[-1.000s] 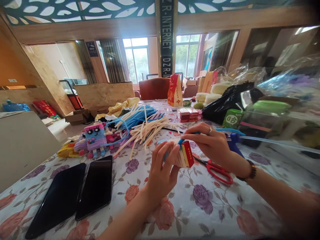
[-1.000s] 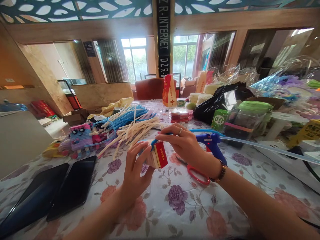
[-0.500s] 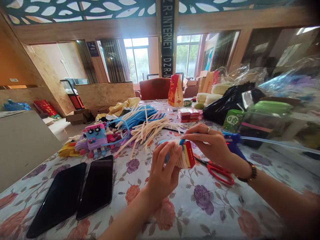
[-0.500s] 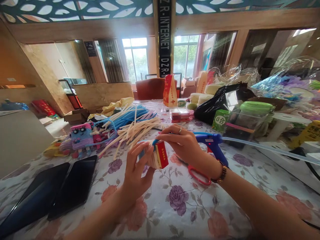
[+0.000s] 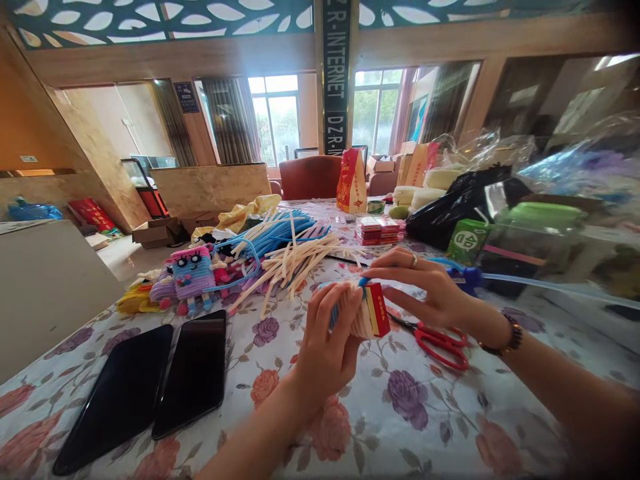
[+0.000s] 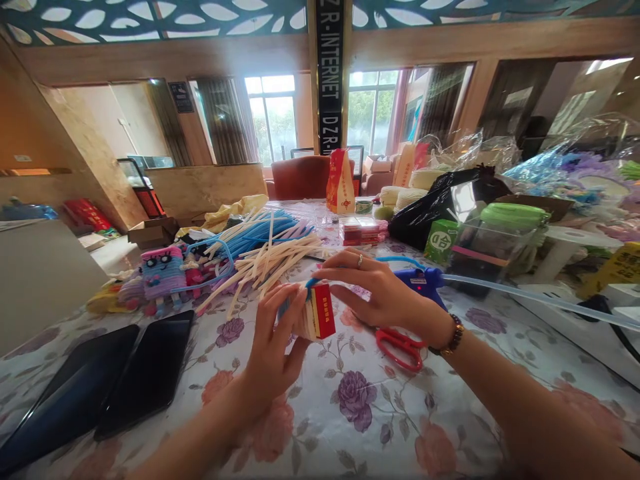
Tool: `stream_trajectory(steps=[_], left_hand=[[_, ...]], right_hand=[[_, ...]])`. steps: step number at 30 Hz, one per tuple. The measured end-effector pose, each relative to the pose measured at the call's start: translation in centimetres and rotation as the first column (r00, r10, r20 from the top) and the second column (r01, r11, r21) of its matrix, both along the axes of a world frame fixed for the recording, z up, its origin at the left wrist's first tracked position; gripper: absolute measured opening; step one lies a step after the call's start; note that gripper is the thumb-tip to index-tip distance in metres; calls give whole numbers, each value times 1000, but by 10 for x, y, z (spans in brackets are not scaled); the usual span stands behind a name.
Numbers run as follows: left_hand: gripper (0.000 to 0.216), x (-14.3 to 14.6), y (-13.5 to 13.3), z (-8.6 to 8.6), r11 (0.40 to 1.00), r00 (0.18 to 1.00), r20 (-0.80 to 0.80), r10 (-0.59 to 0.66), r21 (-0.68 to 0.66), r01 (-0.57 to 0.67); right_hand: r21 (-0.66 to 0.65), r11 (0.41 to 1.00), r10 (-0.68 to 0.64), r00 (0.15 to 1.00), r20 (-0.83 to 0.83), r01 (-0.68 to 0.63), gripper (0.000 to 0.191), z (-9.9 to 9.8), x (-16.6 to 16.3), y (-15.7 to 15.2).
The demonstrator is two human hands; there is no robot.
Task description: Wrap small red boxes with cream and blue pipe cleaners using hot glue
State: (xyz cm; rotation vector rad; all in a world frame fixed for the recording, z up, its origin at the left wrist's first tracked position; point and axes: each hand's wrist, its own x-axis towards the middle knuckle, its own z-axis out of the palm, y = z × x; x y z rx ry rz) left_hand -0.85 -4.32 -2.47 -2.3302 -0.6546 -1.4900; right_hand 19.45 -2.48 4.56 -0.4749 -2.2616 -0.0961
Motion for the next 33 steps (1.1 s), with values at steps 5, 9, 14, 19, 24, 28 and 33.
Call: stream_trajectory(steps=[5,9,14,19,24,28,33], left_hand=[[62,-1,0,1,999,999,7,-38,-20,38],[63,-1,-1,1,997,998,11,-61,-38,62],[60,-1,-1,1,995,996,10,-84,-61,85],[60,-1,-2,1,990,993,-5,-116,-86,116],[59,0,-3,2,985,988,-33,-153,-85,149],[59,-1,-3,3,984,986,-40,-162,-81,159],[60,-1,-2,3,984,985,-57,-160,-82,155]], right_hand=[[185,982,-11,997,-81,26,29,-3,-1,10],[147,989,7,995,-103,9,29,-8,1,14],[101,995,21,994,-107,-10,29,-7,5,15],[90,994,66,993,-101,-57,24,1,7,13],[87,996,38,993,-112,-28,22,4,4,11],[88,996,16,994,-109,-7,24,0,3,11],[120,992,-26,991,-130,42,26,-1,2,11]])
